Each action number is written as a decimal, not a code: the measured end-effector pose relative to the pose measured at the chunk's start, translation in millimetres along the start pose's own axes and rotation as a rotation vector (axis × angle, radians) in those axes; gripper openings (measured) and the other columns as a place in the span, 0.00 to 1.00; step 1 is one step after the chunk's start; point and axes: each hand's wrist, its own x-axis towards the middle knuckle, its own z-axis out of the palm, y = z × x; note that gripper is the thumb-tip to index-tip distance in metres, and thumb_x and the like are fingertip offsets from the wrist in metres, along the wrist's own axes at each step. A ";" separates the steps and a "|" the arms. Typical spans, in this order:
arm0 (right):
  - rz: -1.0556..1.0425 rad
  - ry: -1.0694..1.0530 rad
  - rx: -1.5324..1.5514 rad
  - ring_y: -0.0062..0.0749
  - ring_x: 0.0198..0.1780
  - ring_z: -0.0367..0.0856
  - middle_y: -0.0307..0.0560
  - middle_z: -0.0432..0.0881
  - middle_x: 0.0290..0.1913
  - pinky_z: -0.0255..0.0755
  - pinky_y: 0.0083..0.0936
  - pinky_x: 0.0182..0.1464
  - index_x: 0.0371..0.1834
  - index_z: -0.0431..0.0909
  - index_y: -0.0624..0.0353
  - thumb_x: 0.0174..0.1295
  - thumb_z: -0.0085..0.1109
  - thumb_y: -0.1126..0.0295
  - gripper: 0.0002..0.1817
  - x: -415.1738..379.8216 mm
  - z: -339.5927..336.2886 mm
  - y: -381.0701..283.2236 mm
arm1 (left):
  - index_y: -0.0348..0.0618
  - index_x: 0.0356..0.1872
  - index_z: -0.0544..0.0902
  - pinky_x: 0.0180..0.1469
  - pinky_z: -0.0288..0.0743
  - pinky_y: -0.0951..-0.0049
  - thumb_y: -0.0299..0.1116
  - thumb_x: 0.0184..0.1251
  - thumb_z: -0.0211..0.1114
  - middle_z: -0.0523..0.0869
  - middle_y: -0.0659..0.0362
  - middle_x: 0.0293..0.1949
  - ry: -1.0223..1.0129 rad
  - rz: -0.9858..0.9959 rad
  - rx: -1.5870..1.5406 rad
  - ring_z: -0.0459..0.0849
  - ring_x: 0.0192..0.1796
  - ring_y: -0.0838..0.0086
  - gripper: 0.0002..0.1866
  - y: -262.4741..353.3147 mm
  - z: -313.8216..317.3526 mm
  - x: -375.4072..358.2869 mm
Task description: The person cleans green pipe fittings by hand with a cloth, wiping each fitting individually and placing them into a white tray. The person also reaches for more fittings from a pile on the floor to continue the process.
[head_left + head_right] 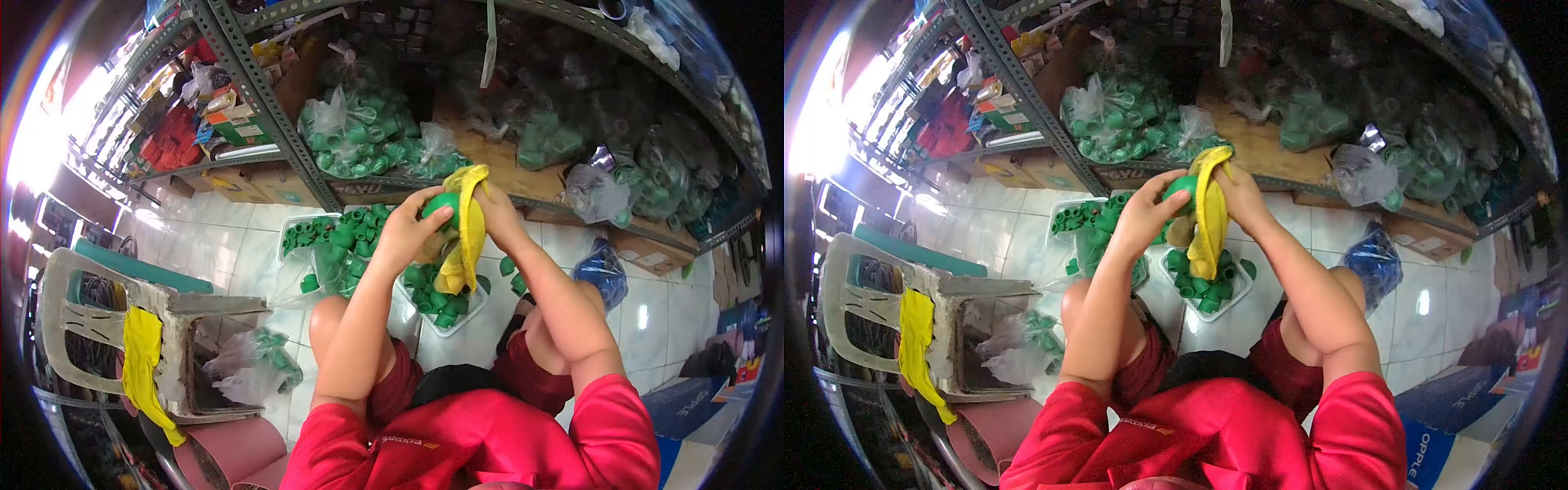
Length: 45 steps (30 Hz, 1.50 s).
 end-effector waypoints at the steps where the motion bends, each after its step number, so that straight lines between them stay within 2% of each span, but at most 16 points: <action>1: 0.018 0.042 0.134 0.24 0.40 0.75 0.44 0.78 0.41 0.69 0.21 0.42 0.47 0.72 0.64 0.66 0.41 0.62 0.17 2.4 -1.0 3.6 | 0.37 0.53 0.71 0.45 0.75 0.74 0.40 0.65 0.55 0.78 0.52 0.47 0.012 -0.083 -0.243 0.78 0.47 0.68 0.21 1.2 0.5 0.4; 2: 0.035 0.084 0.266 0.26 0.41 0.76 0.45 0.78 0.40 0.69 0.22 0.42 0.46 0.72 0.65 0.65 0.41 0.63 0.17 5.2 -3.5 7.5 | 0.37 0.53 0.71 0.45 0.75 0.74 0.40 0.65 0.55 0.78 0.52 0.47 0.010 -0.082 -0.243 0.78 0.47 0.68 0.21 -2.5 -1.3 2.4; 4: -0.017 -0.062 0.507 0.28 0.42 0.76 0.45 0.77 0.42 0.73 0.27 0.43 0.49 0.71 0.64 0.65 0.42 0.66 0.15 2.6 -17.7 3.6 | 0.37 0.49 0.72 0.41 0.79 0.71 0.44 0.67 0.50 0.78 0.53 0.43 -0.055 -0.178 -0.942 0.80 0.41 0.67 0.20 -9.8 -6.0 5.4; 8: -0.028 -0.122 0.658 0.31 0.45 0.77 0.48 0.75 0.48 0.73 0.28 0.48 0.53 0.68 0.64 0.65 0.45 0.64 0.18 -2.0 -20.9 -9.4 | 0.34 0.50 0.70 0.39 0.82 0.70 0.52 0.67 0.44 0.79 0.53 0.38 -0.056 -0.371 -1.121 0.81 0.35 0.69 0.27 -9.5 -7.0 3.3; 10: 0.249 -0.288 0.841 0.31 0.46 0.77 0.48 0.75 0.48 0.73 0.28 0.48 0.53 0.67 0.63 0.63 0.48 0.66 0.18 -4.3 -17.6 -10.7 | 0.35 0.50 0.71 0.37 0.82 0.71 0.53 0.67 0.44 0.79 0.53 0.35 -0.091 -0.394 -1.142 0.81 0.32 0.70 0.27 -10.7 -6.3 3.2; 12: 0.100 -0.305 0.161 0.29 0.49 0.75 0.47 0.74 0.50 0.71 0.25 0.48 0.57 0.65 0.61 0.56 0.56 0.71 0.24 -13.9 -12.3 -31.6 | 0.36 0.49 0.71 0.35 0.81 0.72 0.54 0.67 0.43 0.79 0.53 0.36 -0.238 -0.380 -1.171 0.81 0.31 0.71 0.27 -17.8 -5.1 4.2; 14: -0.212 -0.183 -0.004 0.28 0.50 0.73 0.45 0.75 0.49 0.67 0.23 0.51 0.57 0.65 0.60 0.53 0.58 0.70 0.26 -22.8 5.1 -26.4 | 0.37 0.51 0.69 0.36 0.81 0.72 0.51 0.69 0.43 0.80 0.53 0.41 -0.178 -0.339 -1.119 0.82 0.33 0.70 0.25 -12.5 9.5 0.5; 16: -0.207 -0.166 -0.038 0.28 0.50 0.73 0.45 0.75 0.48 0.65 0.23 0.53 0.55 0.66 0.60 0.51 0.59 0.67 0.26 -20.1 7.6 -20.6 | 0.38 0.50 0.68 0.40 0.77 0.73 0.48 0.70 0.42 0.79 0.53 0.41 0.032 -0.317 -0.968 0.80 0.37 0.69 0.22 2.6 21.8 -2.2; 19: -0.149 -0.149 -0.033 0.30 0.49 0.73 0.47 0.76 0.47 0.65 0.25 0.52 0.53 0.66 0.61 0.51 0.59 0.62 0.27 -15.9 10.3 -19.5 | 0.34 0.44 0.64 0.50 0.66 0.66 0.42 0.71 0.43 0.76 0.44 0.42 0.382 0.059 0.018 0.75 0.45 0.58 0.18 -23.8 41.6 -2.8; 24: -0.204 -0.247 -0.076 0.34 0.53 0.71 0.48 0.74 0.50 0.63 0.25 0.55 0.55 0.65 0.61 0.53 0.56 0.64 0.25 -16.9 2.0 -30.7 | 0.36 0.44 0.65 0.41 0.71 0.69 0.43 0.71 0.43 0.76 0.47 0.40 0.334 0.003 -0.084 0.77 0.40 0.64 0.17 -22.0 31.5 0.1; 27: -0.327 -0.334 -0.155 0.36 0.55 0.70 0.49 0.72 0.52 0.62 0.26 0.56 0.56 0.65 0.60 0.54 0.55 0.66 0.25 -19.6 -5.8 -32.5 | 0.43 0.44 0.68 0.19 0.66 0.81 0.45 0.70 0.40 0.78 0.57 0.32 0.178 -0.394 -0.793 0.75 0.23 0.78 0.17 -8.6 18.6 1.7; 30: -0.402 -0.332 -0.249 0.38 0.56 0.70 0.50 0.72 0.53 0.62 0.27 0.57 0.56 0.64 0.60 0.54 0.54 0.65 0.25 -16.9 -6.0 -25.6 | 0.38 0.49 0.69 0.33 0.79 0.71 0.44 0.70 0.41 0.80 0.56 0.38 -0.036 -0.362 -0.945 0.82 0.34 0.69 0.20 -23.1 8.7 3.9; 34: -0.322 -0.203 -0.102 0.42 0.53 0.73 0.50 0.74 0.50 0.64 0.31 0.54 0.55 0.65 0.59 0.52 0.57 0.61 0.27 -16.1 6.3 -16.9 | 0.39 0.49 0.69 0.29 0.77 0.72 0.44 0.70 0.40 0.79 0.57 0.36 0.027 -0.357 -0.869 0.81 0.30 0.70 0.20 -17.7 17.8 -0.6; 36: -0.273 -0.132 -0.159 0.41 0.50 0.74 0.50 0.75 0.48 0.66 0.31 0.52 0.53 0.66 0.60 0.52 0.58 0.60 0.26 -19.6 12.4 -25.8 | 0.39 0.48 0.69 0.32 0.75 0.72 0.44 0.70 0.40 0.79 0.57 0.37 0.186 -0.339 -0.699 0.79 0.33 0.70 0.19 -11.9 31.1 -3.1; 38: -0.224 -0.062 -0.213 0.41 0.48 0.75 0.49 0.76 0.45 0.67 0.30 0.51 0.51 0.67 0.60 0.51 0.59 0.59 0.26 -19.6 15.0 -26.6 | 0.39 0.46 0.65 0.20 0.69 0.79 0.43 0.71 0.41 0.75 0.56 0.30 0.338 0.004 0.002 0.73 0.20 0.75 0.16 -16.1 38.9 -6.4; 45: -0.197 -0.153 0.094 0.41 0.47 0.77 0.47 0.77 0.46 0.68 0.30 0.50 0.52 0.68 0.56 0.52 0.59 0.54 0.27 -13.0 6.7 -12.8 | 0.42 0.49 0.64 0.27 0.74 0.78 0.45 0.70 0.45 0.74 0.57 0.41 0.111 -0.202 -0.609 0.76 0.35 0.73 0.17 -0.6 24.4 -7.7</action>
